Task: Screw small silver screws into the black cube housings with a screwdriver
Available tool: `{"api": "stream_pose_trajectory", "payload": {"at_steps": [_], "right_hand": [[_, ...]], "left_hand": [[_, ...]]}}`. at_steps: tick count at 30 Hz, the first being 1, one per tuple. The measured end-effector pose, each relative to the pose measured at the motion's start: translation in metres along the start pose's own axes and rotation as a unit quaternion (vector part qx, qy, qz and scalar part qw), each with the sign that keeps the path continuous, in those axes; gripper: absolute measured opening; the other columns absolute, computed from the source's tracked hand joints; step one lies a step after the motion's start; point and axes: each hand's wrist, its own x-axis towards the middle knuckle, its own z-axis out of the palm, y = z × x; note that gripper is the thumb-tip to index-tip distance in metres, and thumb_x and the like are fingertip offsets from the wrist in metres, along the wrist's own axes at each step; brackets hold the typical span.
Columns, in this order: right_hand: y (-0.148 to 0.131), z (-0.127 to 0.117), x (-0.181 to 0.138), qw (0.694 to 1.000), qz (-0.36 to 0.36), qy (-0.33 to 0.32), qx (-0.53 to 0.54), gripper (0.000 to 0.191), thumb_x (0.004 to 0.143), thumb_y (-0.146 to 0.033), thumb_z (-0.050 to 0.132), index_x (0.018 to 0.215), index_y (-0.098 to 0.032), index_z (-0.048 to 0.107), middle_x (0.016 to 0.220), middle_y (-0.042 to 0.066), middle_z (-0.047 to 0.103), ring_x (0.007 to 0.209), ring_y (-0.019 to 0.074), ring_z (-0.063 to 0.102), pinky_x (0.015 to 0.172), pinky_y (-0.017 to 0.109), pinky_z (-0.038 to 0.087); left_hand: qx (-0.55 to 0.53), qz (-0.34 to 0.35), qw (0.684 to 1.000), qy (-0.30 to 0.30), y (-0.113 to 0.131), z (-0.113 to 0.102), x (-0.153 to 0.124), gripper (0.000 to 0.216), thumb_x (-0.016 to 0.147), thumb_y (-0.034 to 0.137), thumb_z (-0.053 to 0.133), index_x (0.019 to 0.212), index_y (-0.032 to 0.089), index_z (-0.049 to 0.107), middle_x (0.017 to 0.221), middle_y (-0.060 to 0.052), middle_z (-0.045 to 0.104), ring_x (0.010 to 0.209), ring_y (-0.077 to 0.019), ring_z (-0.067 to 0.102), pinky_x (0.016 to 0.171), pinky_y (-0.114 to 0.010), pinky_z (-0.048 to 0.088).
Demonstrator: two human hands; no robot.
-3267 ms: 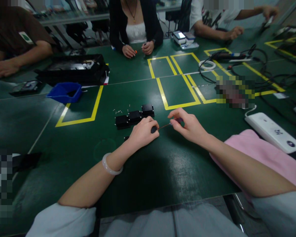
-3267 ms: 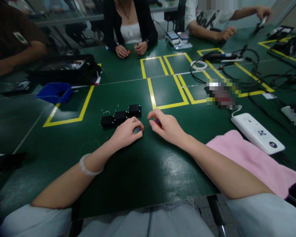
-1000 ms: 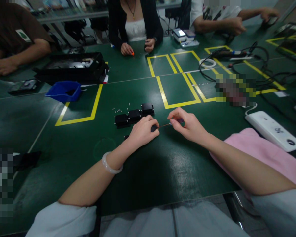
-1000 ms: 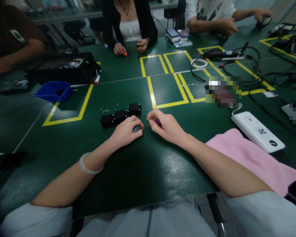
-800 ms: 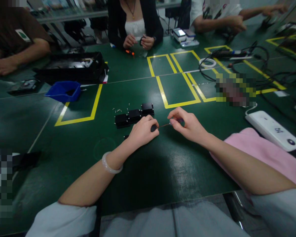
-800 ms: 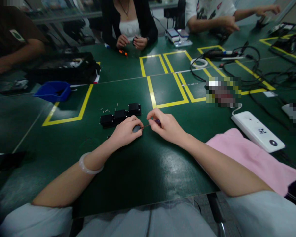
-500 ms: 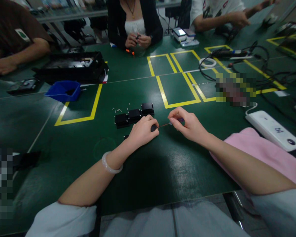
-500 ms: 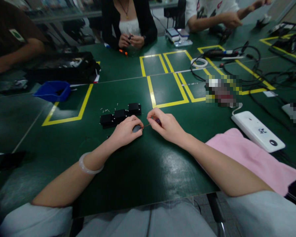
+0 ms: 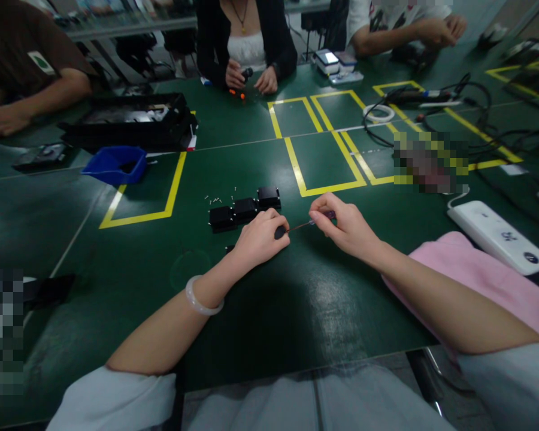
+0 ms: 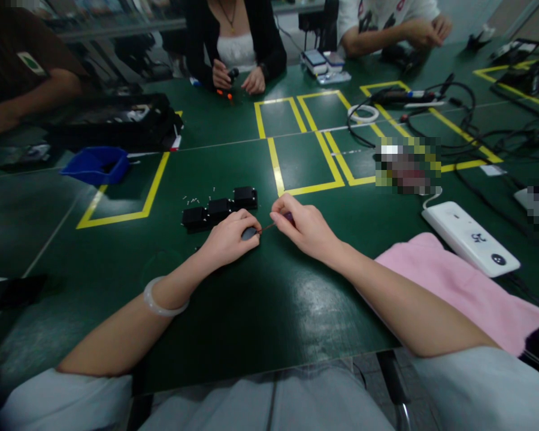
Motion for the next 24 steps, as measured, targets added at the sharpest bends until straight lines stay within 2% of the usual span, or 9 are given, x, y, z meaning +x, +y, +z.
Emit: {"api": "stream_pose_trajectory", "payload": {"at_steps": [2,5,9,13,15,17,20,24], "right_hand": [[0.0008,0.0007,-0.0004,1.000,-0.006,0.009,-0.003,0.002,0.096,-0.024,0.050,0.096,-0.021,0.050,0.079,0.000,0.062,0.065,0.0130,0.060,0.064,0.026,0.044],[0.0011,0.0014,-0.0011,1.000,-0.015,0.019,-0.021,0.006,0.094,-0.022,0.051,0.100,-0.022,0.051,0.083,0.001,0.063,0.069,0.0146,0.061,0.065,0.027,0.045],[-0.0007,0.0001,-0.0009,0.999,-0.023,0.011,-0.027,0.002,0.094,-0.023,0.050,0.096,-0.021,0.051,0.080,0.001,0.062,0.068,0.0145,0.060,0.064,0.027,0.044],[-0.0011,-0.0014,-0.0004,1.000,-0.010,-0.009,-0.011,0.010,0.098,-0.029,0.050,0.092,-0.021,0.051,0.072,-0.002,0.060,0.060,0.0122,0.058,0.060,0.026,0.041],[-0.0007,-0.0013,-0.0003,1.000,-0.008,-0.012,-0.006,0.007,0.097,-0.027,0.050,0.093,-0.022,0.051,0.069,-0.003,0.058,0.056,0.0113,0.055,0.059,0.025,0.040],[-0.0006,-0.0008,-0.0004,1.000,-0.014,-0.004,-0.010,0.001,0.095,-0.023,0.050,0.095,-0.022,0.050,0.071,-0.003,0.059,0.059,0.0121,0.056,0.059,0.026,0.041],[-0.0014,-0.0004,-0.0006,0.999,-0.022,0.004,-0.023,0.007,0.092,-0.020,0.051,0.098,-0.022,0.051,0.076,-0.001,0.061,0.066,0.0145,0.059,0.060,0.026,0.042],[-0.0025,-0.0012,-0.0007,0.999,-0.022,-0.009,-0.026,0.003,0.094,-0.024,0.051,0.094,-0.022,0.052,0.079,0.001,0.062,0.070,0.0154,0.061,0.062,0.027,0.043]], "left_hand": [[-0.001,0.000,1.000,0.001,0.0000,0.0004,-0.0002,0.021,0.086,0.031,0.052,0.097,0.022,0.068,0.110,-0.005,0.062,0.105,-0.0247,0.059,0.077,-0.036,0.050],[-0.002,0.002,1.000,0.006,-0.0005,0.0010,-0.0003,0.021,0.086,0.030,0.052,0.097,0.022,0.068,0.110,-0.005,0.062,0.104,-0.0244,0.059,0.079,-0.037,0.051],[0.001,0.000,1.000,0.006,-0.0007,0.0012,0.0002,0.021,0.086,0.031,0.052,0.097,0.022,0.068,0.110,-0.005,0.062,0.103,-0.0246,0.060,0.078,-0.037,0.051],[0.001,0.000,1.000,0.002,-0.0001,0.0010,0.0004,0.021,0.087,0.031,0.052,0.098,0.023,0.068,0.110,-0.005,0.062,0.103,-0.0246,0.060,0.076,-0.036,0.051],[0.001,-0.001,1.000,0.001,0.0001,0.0008,0.0002,0.021,0.086,0.032,0.053,0.098,0.023,0.068,0.110,-0.005,0.062,0.104,-0.0248,0.060,0.076,-0.036,0.051],[0.002,-0.002,1.000,0.000,0.0003,0.0004,0.0000,0.021,0.086,0.031,0.053,0.098,0.023,0.068,0.111,-0.005,0.062,0.104,-0.0249,0.059,0.076,-0.036,0.051],[0.002,-0.002,1.000,-0.001,0.0004,-0.0003,-0.0003,0.022,0.087,0.031,0.052,0.098,0.023,0.068,0.111,-0.005,0.062,0.104,-0.0251,0.060,0.076,-0.036,0.050],[0.002,0.002,1.000,-0.001,-0.0001,-0.0002,-0.0005,0.022,0.087,0.032,0.051,0.099,0.022,0.068,0.111,-0.006,0.062,0.105,-0.0255,0.060,0.075,-0.036,0.051]]}}
